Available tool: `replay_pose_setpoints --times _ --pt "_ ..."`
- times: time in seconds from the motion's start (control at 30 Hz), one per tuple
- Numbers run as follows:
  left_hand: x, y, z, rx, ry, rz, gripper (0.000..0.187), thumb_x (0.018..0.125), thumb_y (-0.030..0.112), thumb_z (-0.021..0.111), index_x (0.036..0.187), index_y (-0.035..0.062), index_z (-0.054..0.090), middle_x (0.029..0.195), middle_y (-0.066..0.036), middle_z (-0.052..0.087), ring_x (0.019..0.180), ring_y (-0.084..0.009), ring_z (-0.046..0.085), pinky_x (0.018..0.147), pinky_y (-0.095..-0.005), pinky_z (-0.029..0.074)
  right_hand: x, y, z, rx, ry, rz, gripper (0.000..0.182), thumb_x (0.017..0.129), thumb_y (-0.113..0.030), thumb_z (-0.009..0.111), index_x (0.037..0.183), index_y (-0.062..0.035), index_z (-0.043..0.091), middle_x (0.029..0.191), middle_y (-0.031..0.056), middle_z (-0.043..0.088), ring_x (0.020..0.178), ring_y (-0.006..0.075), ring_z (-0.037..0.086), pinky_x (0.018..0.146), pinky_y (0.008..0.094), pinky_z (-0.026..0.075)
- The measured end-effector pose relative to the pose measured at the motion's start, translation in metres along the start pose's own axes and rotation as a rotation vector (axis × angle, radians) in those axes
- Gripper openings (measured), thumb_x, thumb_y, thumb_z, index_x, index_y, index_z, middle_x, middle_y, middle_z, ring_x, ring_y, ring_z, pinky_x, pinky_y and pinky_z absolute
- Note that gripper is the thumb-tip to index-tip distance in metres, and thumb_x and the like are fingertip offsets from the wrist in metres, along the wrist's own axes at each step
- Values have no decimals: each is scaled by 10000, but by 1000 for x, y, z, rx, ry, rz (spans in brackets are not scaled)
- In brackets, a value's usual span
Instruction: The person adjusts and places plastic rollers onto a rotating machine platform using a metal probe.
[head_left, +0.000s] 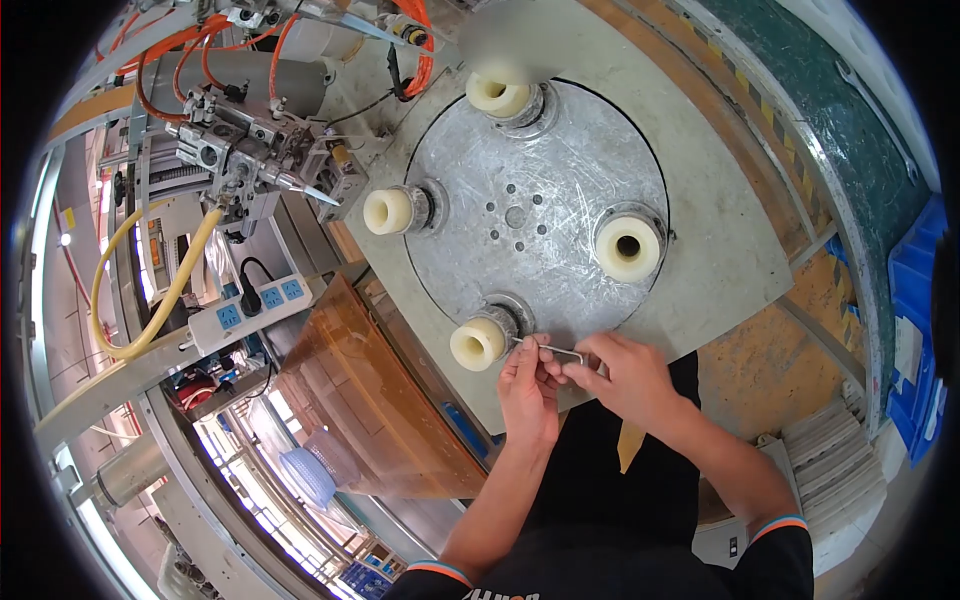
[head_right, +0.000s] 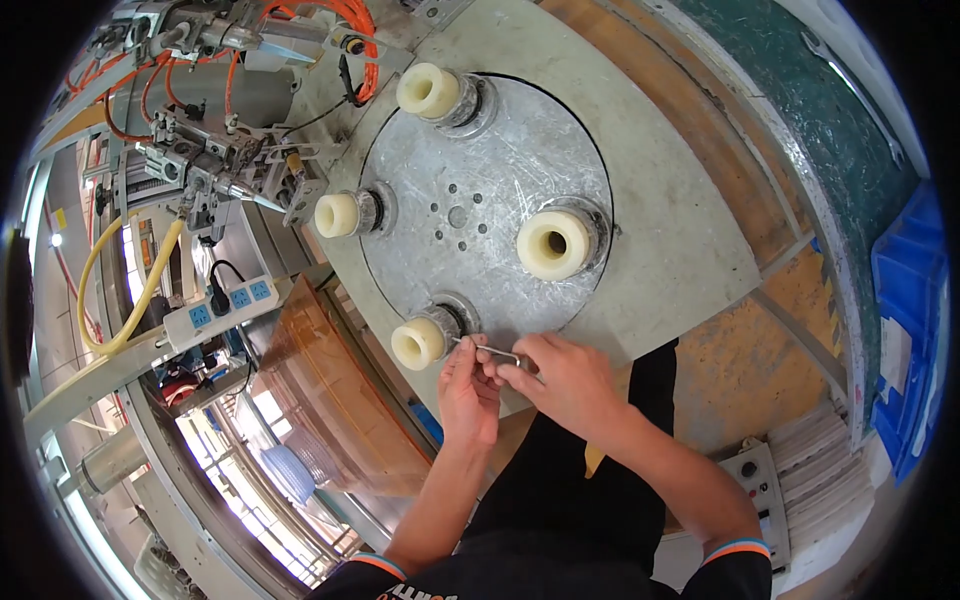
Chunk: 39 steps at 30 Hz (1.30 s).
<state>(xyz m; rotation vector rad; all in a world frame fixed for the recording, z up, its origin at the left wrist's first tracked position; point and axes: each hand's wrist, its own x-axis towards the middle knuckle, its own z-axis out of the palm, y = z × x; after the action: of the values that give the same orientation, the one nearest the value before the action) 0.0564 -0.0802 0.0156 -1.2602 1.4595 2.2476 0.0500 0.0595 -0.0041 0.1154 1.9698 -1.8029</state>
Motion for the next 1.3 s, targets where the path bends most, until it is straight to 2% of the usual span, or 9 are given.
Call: replay_pose_setpoints --times 0.17,0.27,0.33,0.37,0.43,0.67,0.73,0.93,1.3 --pt "-1 0 1 10 1 -7 211 944 209 510 954 8 575 705 3 545 617 -85 527 569 -231 445 10 6 -4 -547 213 -573 236 791 -240 658 690 -58 547 614 43 514 566 213 558 516 320 464" --pt "1 1 1 6 -9 7 208 946 207 508 945 10 575 699 4 541 616 -84 528 570 -231 447 16 17 -3 -317 77 -385 175 800 -199 663 795 -42 586 621 60 512 531 194 544 493 285 449" --pt "0 0 0 2 -21 8 206 946 206 507 941 11 575 698 5 539 616 -84 528 571 -231 447 18 14 -4 638 -243 558 187 827 -193 639 794 -21 575 609 84 511 513 165 516 501 315 432" --pt "1 -1 0 13 -6 9 210 945 208 508 944 9 574 701 4 539 617 -86 527 572 -231 448 17 12 -5 635 -241 555 187 827 -193 639 794 -21 575 609 84 511 513 165 516 501 315 432" --pt "-2 -1 -2 25 16 10 213 945 210 510 946 7 574 705 2 539 619 -87 527 573 -232 448 11 9 0 21 5 19 206 849 -195 614 800 -1 564 599 94 516 504 144 485 499 314 412" --pt "-2 1 3 7 -16 -2 222 938 209 523 963 -5 574 733 -10 543 642 -98 521 585 -245 440 15 8 -4 -59 -14 21 203 822 -210 641 786 -30 553 639 62 533 554 158 524 511 291 440" --pt "-2 1 4 -5 6 20 182 931 207 533 956 29 564 722 21 526 643 -81 492 566 -227 406 12 6 -4 -478 157 -459 181 778 -218 670 791 -77 556 703 37 527 628 169 573 514 310 471" --pt "-2 4 8 -47 20 9 187 940 191 514 921 12 562 701 2 535 595 -83 504 550 -230 435 26 19 -15 -571 63 -734 198 757 -202 641 697 -91 489 698 40 479 656 195 588 515 336 486" --pt "-5 2 11 52 35 52 144 929 204 525 891 67 545 702 42 503 616 -57 470 568 -208 401 21 21 -6 -357 -56 -526 209 832 -211 576 702 -57 517 703 81 567 572 302 600 490 407 479"
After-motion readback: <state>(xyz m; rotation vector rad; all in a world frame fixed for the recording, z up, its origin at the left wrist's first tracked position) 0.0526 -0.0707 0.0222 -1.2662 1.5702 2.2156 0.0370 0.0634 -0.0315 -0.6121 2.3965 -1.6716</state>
